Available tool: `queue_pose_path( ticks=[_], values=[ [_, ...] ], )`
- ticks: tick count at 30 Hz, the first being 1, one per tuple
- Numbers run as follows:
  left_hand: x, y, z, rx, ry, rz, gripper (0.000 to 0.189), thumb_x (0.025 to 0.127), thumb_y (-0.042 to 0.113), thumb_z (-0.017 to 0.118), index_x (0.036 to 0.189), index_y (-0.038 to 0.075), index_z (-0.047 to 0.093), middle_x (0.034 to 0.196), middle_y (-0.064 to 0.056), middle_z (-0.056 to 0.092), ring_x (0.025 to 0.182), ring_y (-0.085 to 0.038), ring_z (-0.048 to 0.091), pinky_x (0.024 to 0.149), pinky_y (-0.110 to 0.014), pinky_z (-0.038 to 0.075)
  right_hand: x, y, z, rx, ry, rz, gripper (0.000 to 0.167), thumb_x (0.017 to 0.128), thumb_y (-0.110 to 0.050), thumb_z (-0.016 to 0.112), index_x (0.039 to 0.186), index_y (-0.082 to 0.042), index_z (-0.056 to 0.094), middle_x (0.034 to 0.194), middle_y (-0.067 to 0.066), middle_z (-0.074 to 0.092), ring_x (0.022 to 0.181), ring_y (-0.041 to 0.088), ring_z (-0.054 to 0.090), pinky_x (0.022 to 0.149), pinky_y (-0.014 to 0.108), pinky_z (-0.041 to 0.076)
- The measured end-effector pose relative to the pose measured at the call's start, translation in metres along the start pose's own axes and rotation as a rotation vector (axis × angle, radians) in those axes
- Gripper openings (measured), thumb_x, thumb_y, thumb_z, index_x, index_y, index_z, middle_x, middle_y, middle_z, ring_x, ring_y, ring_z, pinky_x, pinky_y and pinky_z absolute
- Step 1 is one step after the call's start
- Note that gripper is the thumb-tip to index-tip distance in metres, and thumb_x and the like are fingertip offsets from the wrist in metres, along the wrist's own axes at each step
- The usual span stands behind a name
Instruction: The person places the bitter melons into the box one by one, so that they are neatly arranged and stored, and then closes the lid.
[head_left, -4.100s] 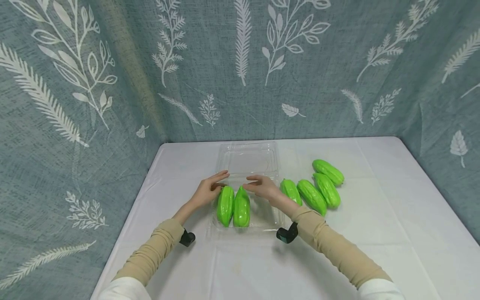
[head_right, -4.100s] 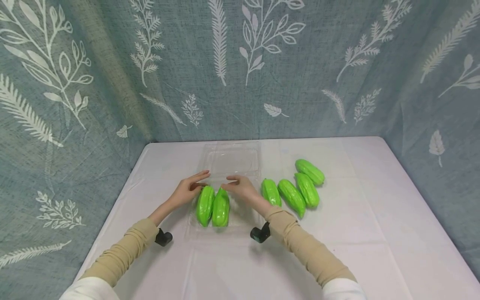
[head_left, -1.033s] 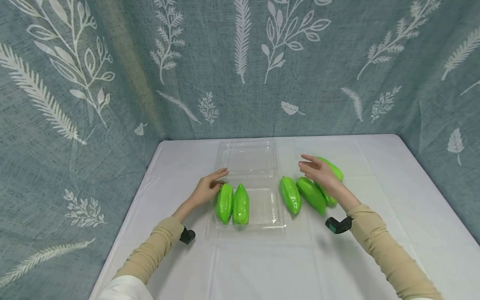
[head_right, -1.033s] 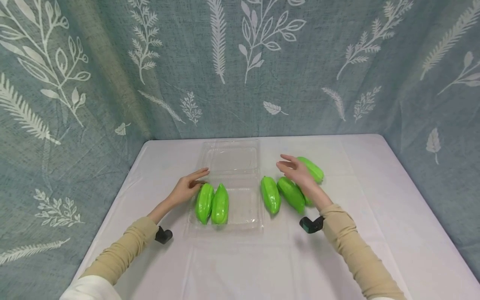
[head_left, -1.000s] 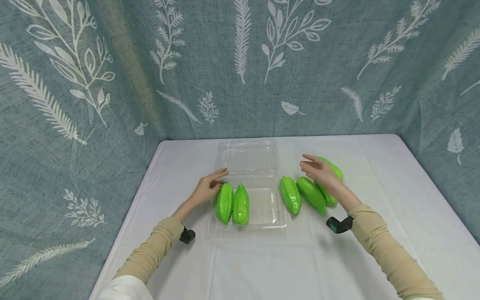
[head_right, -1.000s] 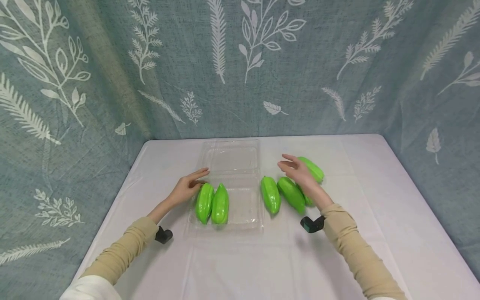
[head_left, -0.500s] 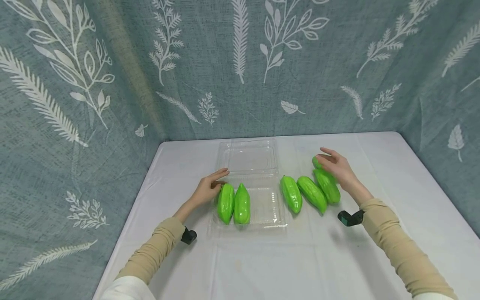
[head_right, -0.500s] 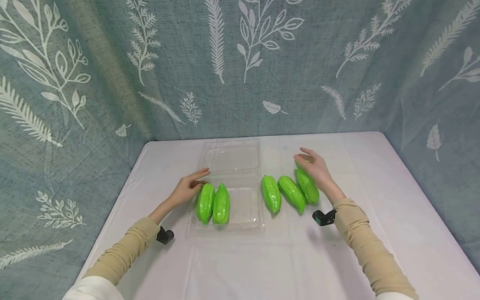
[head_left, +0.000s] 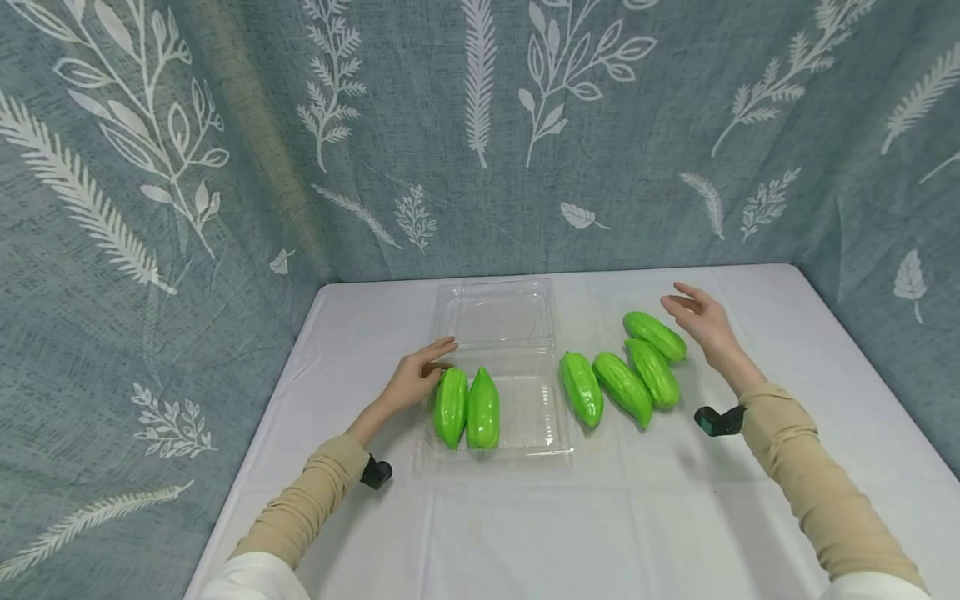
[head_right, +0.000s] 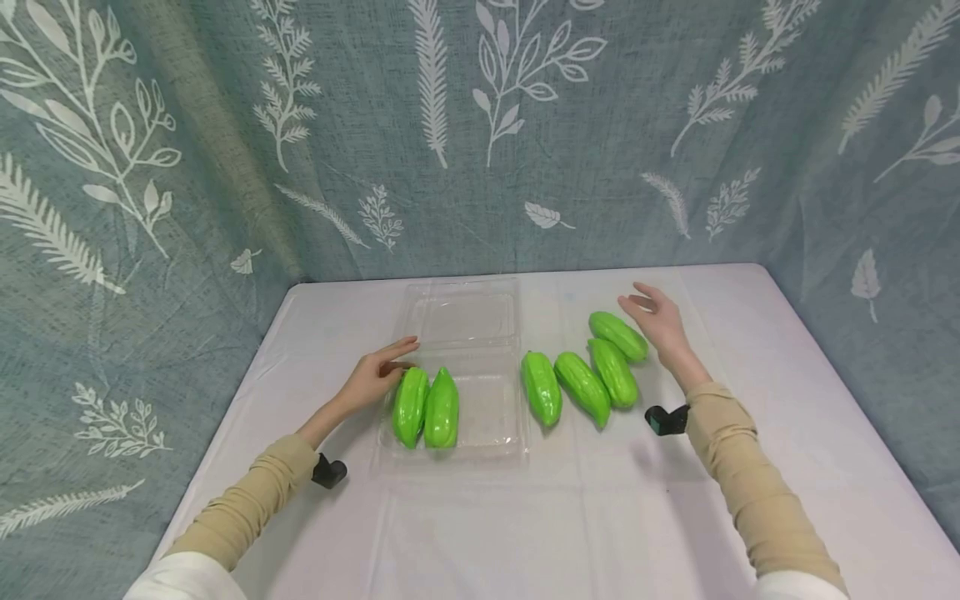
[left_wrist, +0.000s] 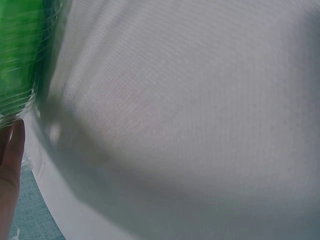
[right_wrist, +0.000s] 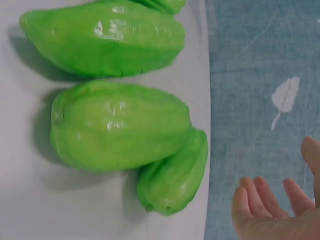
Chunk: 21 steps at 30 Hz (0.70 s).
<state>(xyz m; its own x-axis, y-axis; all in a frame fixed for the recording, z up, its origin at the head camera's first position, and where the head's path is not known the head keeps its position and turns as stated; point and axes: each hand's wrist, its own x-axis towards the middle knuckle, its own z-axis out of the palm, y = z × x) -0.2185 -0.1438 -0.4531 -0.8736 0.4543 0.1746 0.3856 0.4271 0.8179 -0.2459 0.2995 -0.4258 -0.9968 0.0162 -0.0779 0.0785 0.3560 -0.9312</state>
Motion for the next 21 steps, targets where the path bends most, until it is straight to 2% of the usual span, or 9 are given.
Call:
queue_pose_path(
  ticks=[3,9,12,17,21],
  values=[
    [0.001,-0.004,0.001,0.002,0.003,0.000,0.047,0.086,-0.020,0.041,0.133,-0.015,0.043,0.146,-0.033,0.032,0.111,-0.049,0.056,0.095,-0.048,0.052,0.002,0.001,-0.002,-0.005,0.022,0.011,0.071,0.098,-0.038,0.045,0.152,-0.005,0.013,0.150,0.028,0.029,0.137,0.042,0.032,0.118,0.048,0.032],
    [0.006,-0.034,0.006,0.013,0.020,0.014,0.048,0.088,-0.019,0.040,0.135,-0.012,0.044,0.148,-0.029,0.033,0.112,-0.045,0.058,0.095,-0.046,0.053,0.002,0.003,-0.003,-0.014,0.043,0.023,0.072,0.098,-0.039,0.046,0.152,-0.004,0.014,0.151,0.029,0.028,0.138,0.043,0.029,0.118,0.049,0.030],
    [0.007,-0.042,0.006,0.019,0.019,0.010,0.048,0.089,-0.017,0.042,0.136,-0.008,0.045,0.149,-0.025,0.034,0.112,-0.041,0.060,0.095,-0.041,0.055,0.004,0.007,-0.002,-0.038,0.036,0.044,0.072,0.098,-0.040,0.047,0.152,-0.004,0.015,0.151,0.029,0.027,0.139,0.044,0.027,0.118,0.052,0.029],
    [0.007,-0.044,0.006,0.026,0.023,0.012,0.048,0.089,-0.017,0.043,0.136,-0.007,0.046,0.149,-0.024,0.035,0.111,-0.039,0.061,0.093,-0.038,0.056,0.007,0.016,-0.001,-0.089,0.010,0.068,0.072,0.097,-0.041,0.046,0.152,-0.004,0.016,0.150,0.031,0.026,0.139,0.046,0.026,0.117,0.057,0.026],
    [0.005,-0.031,0.006,0.021,0.022,0.015,0.048,0.089,-0.018,0.041,0.135,-0.010,0.044,0.148,-0.027,0.034,0.111,-0.043,0.060,0.092,-0.043,0.055,0.008,0.023,0.001,-0.134,-0.009,0.070,0.071,0.097,-0.039,0.047,0.151,-0.001,0.018,0.149,0.033,0.025,0.138,0.048,0.026,0.115,0.058,0.028]
  ],
)
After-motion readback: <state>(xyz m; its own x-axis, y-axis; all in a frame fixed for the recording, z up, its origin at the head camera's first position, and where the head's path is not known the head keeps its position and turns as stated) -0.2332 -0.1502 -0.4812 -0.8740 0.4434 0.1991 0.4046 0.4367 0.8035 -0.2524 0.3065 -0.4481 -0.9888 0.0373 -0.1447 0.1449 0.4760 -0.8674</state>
